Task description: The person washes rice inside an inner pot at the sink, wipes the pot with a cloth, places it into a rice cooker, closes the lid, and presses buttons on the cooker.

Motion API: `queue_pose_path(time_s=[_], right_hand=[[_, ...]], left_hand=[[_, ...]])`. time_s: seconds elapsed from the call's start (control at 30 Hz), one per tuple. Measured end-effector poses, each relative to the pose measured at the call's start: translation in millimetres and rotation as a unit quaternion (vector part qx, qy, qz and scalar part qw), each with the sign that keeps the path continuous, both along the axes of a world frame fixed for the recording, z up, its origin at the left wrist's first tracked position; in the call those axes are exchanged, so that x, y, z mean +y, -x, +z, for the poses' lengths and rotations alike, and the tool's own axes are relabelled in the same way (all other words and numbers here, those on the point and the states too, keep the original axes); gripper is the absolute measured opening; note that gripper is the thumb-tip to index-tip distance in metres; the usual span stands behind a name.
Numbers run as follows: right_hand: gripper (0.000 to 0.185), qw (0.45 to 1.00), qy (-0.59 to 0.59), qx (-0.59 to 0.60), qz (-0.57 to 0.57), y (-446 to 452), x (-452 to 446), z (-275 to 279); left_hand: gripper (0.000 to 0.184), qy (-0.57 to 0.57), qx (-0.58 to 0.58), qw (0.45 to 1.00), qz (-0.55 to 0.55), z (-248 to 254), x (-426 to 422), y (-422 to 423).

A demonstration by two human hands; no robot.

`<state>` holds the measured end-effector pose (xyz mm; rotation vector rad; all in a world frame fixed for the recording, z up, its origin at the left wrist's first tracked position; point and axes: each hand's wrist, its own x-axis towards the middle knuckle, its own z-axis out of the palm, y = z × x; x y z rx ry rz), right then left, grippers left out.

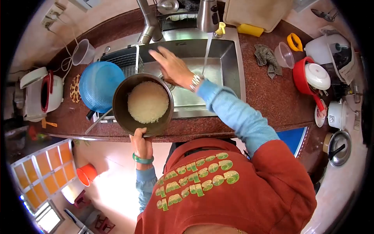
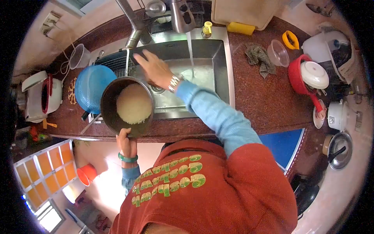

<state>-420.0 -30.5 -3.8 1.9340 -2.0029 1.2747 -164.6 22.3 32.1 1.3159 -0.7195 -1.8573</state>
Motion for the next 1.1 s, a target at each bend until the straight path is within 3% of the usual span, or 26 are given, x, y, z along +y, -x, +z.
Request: queue_pose_path(time_s=[0.07,0.13,0.2,0.3,0.33,0.37,0.4,0.47,0.67,0.77,0.93,1.0,1.1], right_hand=[[0.043,0.977,-0.130,-0.166,0.043,9.2,43.9,-32.8],[0.031,0.955,-0.194,-0.222,-0.022,20.3,93.6,-54.7],[0.024,0.951,-0.139,-0.266,-0.079,33.2,138.2,-79.2],[0.022,0.895,-0.207,-0.367,-0.145,56.8,193.8,-75.1],[0.022,0.872,-0.233,-0.399,-0.164,64.7,207.1,-68.2],[0.022,0.891,-0.202,-0.367,-0.173,71.7,219.0,-73.6],[0.022,0.848,-0.197,-0.459,-0.175,76.6,227.3,-71.9],[0.023,0.806,-0.197,-0.532,-0.168,83.0,235.2,-53.8],[0.022,0.806,-0.112,-0.552,-0.180,81.2,239.3,-62.0],[0.022,0.801,-0.113,-0.563,-0.172,82.3,239.7,-67.1],[0.022,0.800,-0.111,-0.565,-0.168,84.1,239.5,-64.6],[0.021,0.793,-0.102,-0.573,-0.177,82.5,235.9,-63.4],[0.019,0.821,-0.036,-0.535,-0.197,81.8,219.8,-39.1]], left_hand=[[0.035,0.011,-0.020,1.000,-0.001,2.6,-5.8,19.8],[0.039,0.006,0.006,0.998,-0.067,-2.1,-13.3,36.2],[0.045,0.017,0.023,0.994,-0.104,-21.0,-23.5,55.3],[0.064,-0.016,-0.005,0.986,-0.165,-45.9,-43.5,91.5],[0.062,0.018,-0.046,0.982,-0.183,-40.4,-44.8,111.8],[0.058,0.031,-0.091,0.975,-0.199,-45.9,-48.4,127.2],[0.055,0.044,-0.136,0.966,-0.214,-54.5,-52.3,140.7],[0.046,0.083,-0.150,0.958,-0.232,-81.7,-60.6,162.8],[0.041,0.020,-0.161,0.945,-0.284,-86.0,-50.1,213.8],[0.041,-0.063,-0.064,0.948,-0.305,-89.2,-45.6,223.5],[0.040,-0.071,0.002,0.935,-0.348,-88.1,-37.5,228.4],[0.038,-0.159,0.074,0.928,-0.328,-92.2,-40.0,224.4],[0.039,-0.144,0.048,0.943,-0.298,-90.0,-35.4,223.0]])
